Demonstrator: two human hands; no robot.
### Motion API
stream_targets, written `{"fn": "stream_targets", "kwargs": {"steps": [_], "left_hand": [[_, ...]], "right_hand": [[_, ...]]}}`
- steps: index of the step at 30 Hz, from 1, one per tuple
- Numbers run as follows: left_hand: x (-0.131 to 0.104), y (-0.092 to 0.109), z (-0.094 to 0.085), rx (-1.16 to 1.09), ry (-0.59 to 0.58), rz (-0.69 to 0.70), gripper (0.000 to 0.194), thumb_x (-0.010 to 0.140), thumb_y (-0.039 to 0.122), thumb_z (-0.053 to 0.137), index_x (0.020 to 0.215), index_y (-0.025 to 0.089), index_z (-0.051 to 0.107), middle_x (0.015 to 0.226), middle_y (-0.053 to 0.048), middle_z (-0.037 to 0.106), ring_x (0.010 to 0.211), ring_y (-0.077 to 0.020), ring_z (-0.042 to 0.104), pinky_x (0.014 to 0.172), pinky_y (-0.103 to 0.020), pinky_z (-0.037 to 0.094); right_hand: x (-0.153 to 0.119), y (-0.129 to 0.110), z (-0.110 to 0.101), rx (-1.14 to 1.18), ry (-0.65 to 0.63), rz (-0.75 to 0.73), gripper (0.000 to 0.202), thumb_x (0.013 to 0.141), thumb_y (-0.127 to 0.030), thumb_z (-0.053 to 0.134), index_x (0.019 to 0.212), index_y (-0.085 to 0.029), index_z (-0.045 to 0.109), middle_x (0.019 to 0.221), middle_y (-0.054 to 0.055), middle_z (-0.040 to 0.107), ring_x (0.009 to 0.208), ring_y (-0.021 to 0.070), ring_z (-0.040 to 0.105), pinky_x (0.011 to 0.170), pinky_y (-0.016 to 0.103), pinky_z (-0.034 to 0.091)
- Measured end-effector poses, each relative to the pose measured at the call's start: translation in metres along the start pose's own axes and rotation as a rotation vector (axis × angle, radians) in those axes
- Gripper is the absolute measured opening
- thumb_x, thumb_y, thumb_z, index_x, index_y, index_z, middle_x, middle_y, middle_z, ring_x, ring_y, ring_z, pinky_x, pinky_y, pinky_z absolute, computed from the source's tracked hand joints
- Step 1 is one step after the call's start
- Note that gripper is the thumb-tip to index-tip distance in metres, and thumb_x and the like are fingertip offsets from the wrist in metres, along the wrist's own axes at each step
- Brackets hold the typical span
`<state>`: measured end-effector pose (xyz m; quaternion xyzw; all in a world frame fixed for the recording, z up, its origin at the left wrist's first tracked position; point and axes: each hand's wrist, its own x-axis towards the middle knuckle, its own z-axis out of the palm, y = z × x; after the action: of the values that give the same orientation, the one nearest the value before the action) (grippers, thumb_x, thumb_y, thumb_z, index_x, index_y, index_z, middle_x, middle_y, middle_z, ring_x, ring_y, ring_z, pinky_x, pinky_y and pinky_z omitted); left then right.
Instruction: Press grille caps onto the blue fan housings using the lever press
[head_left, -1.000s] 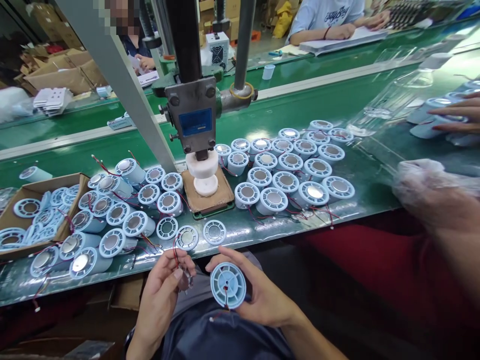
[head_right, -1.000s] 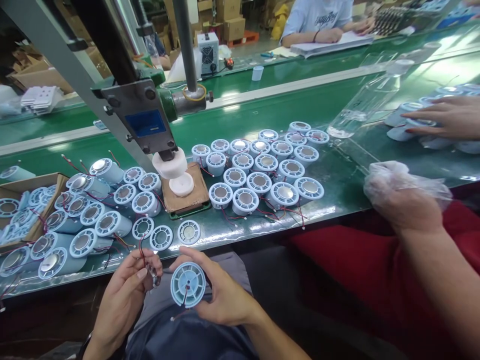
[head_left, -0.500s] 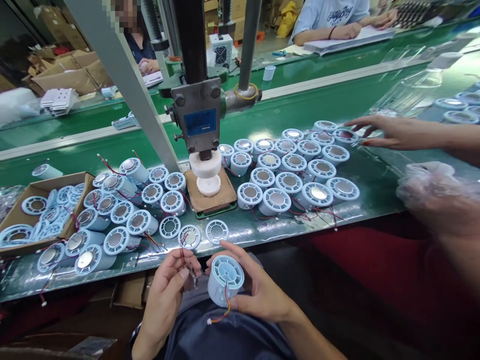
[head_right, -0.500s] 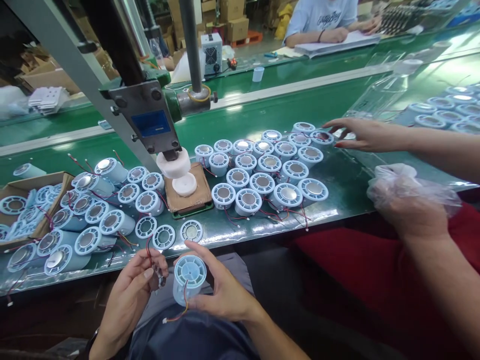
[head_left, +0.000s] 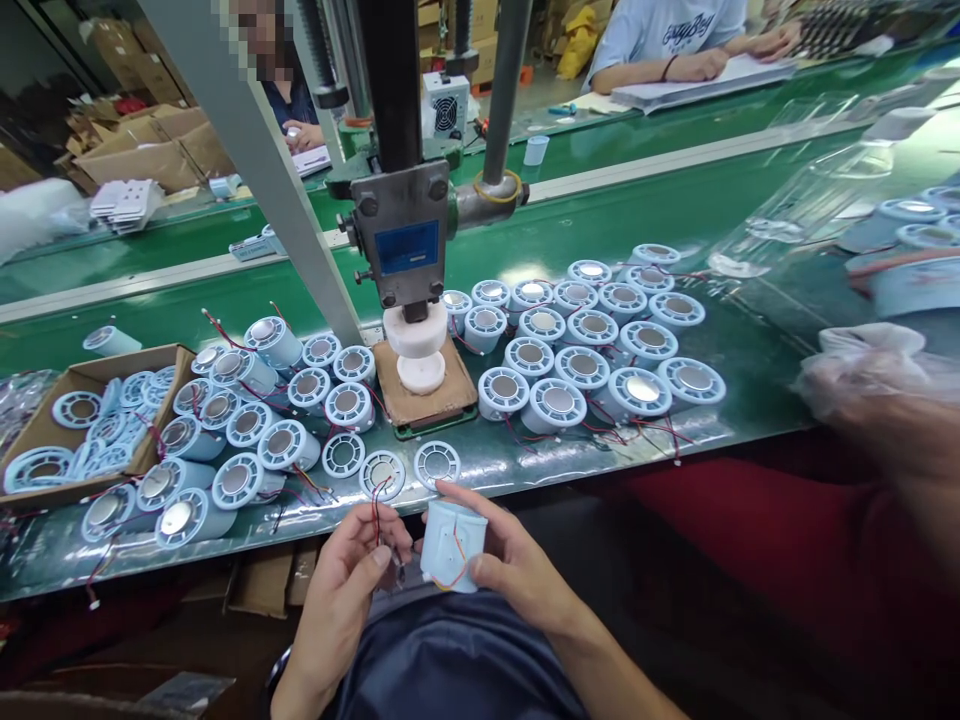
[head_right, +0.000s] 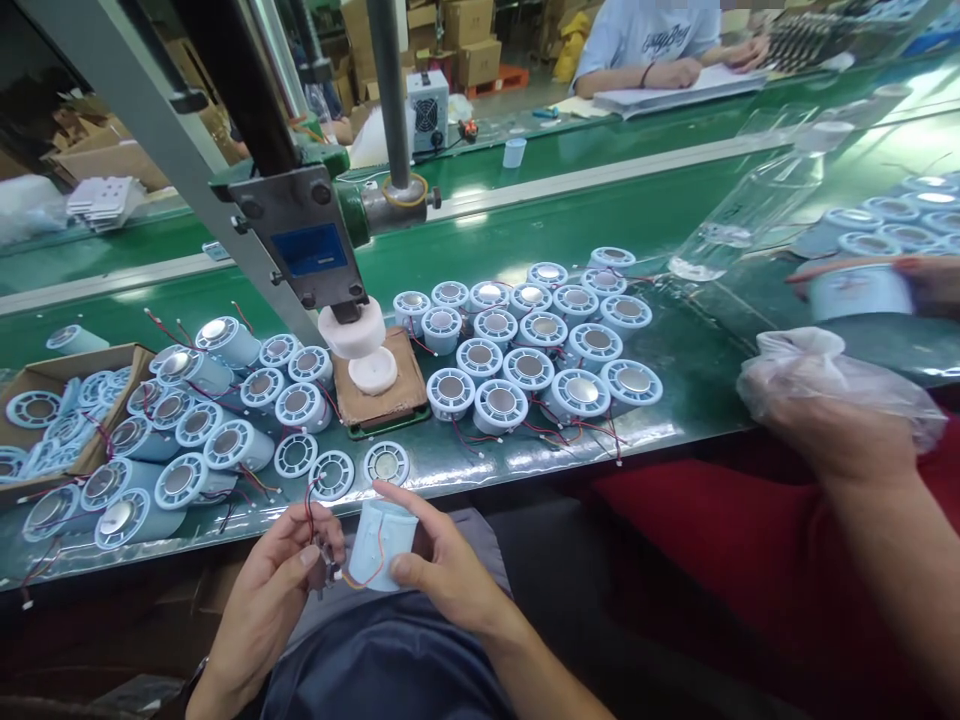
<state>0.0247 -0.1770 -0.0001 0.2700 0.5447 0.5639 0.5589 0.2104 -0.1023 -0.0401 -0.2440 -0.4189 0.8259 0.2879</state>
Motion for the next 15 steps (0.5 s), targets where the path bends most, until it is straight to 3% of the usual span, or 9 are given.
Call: {"fn": "stream_targets", "kwargs": {"steps": [5, 8, 12, 15], "left_hand": [[-0.001, -0.002, -0.002, 0.036, -0.028, -0.015, 0.031, 0.083, 0.04, 0.075, 0.102, 0.018, 0.066, 0.087, -0.005, 0.064, 0.076, -0.0156, 0.057, 0.064, -0.023, 0.045], [-0.002, -0.004, -0.003, 0.05, -0.066, -0.034, 0.032, 0.082, 0.04, 0.075, 0.104, 0.018, 0.065, 0.089, -0.006, 0.064, 0.078, -0.0156, 0.058, 0.065, -0.022, 0.046], [-0.003, -0.005, -0.002, 0.055, -0.107, -0.013, 0.039, 0.076, 0.04, 0.082, 0.105, 0.019, 0.065, 0.094, -0.006, 0.065, 0.086, -0.0171, 0.06, 0.076, -0.024, 0.049], [-0.003, -0.005, -0.001, 0.052, -0.123, 0.009, 0.045, 0.07, 0.04, 0.086, 0.104, 0.018, 0.065, 0.091, -0.005, 0.064, 0.083, -0.0168, 0.06, 0.074, -0.023, 0.048]], "right_hand": [[-0.008, -0.001, 0.003, -0.189, 0.064, -0.05, 0.095, 0.065, -0.052, 0.087, 0.147, -0.025, 0.048, 0.13, 0.01, 0.06, 0.115, 0.0216, 0.061, 0.105, 0.033, 0.047], [-0.013, -0.003, 0.005, -0.326, 0.068, -0.102, 0.094, 0.064, -0.055, 0.086, 0.145, -0.025, 0.051, 0.136, 0.012, 0.057, 0.121, 0.025, 0.059, 0.112, 0.039, 0.042], [-0.018, -0.004, 0.008, -0.452, 0.102, -0.151, 0.095, 0.059, -0.057, 0.088, 0.142, -0.024, 0.054, 0.136, 0.013, 0.058, 0.122, 0.0274, 0.059, 0.114, 0.043, 0.041], [-0.021, -0.004, 0.01, -0.514, 0.116, -0.185, 0.098, 0.058, -0.056, 0.089, 0.143, -0.025, 0.053, 0.131, 0.013, 0.06, 0.119, 0.0269, 0.061, 0.112, 0.042, 0.044]]}}
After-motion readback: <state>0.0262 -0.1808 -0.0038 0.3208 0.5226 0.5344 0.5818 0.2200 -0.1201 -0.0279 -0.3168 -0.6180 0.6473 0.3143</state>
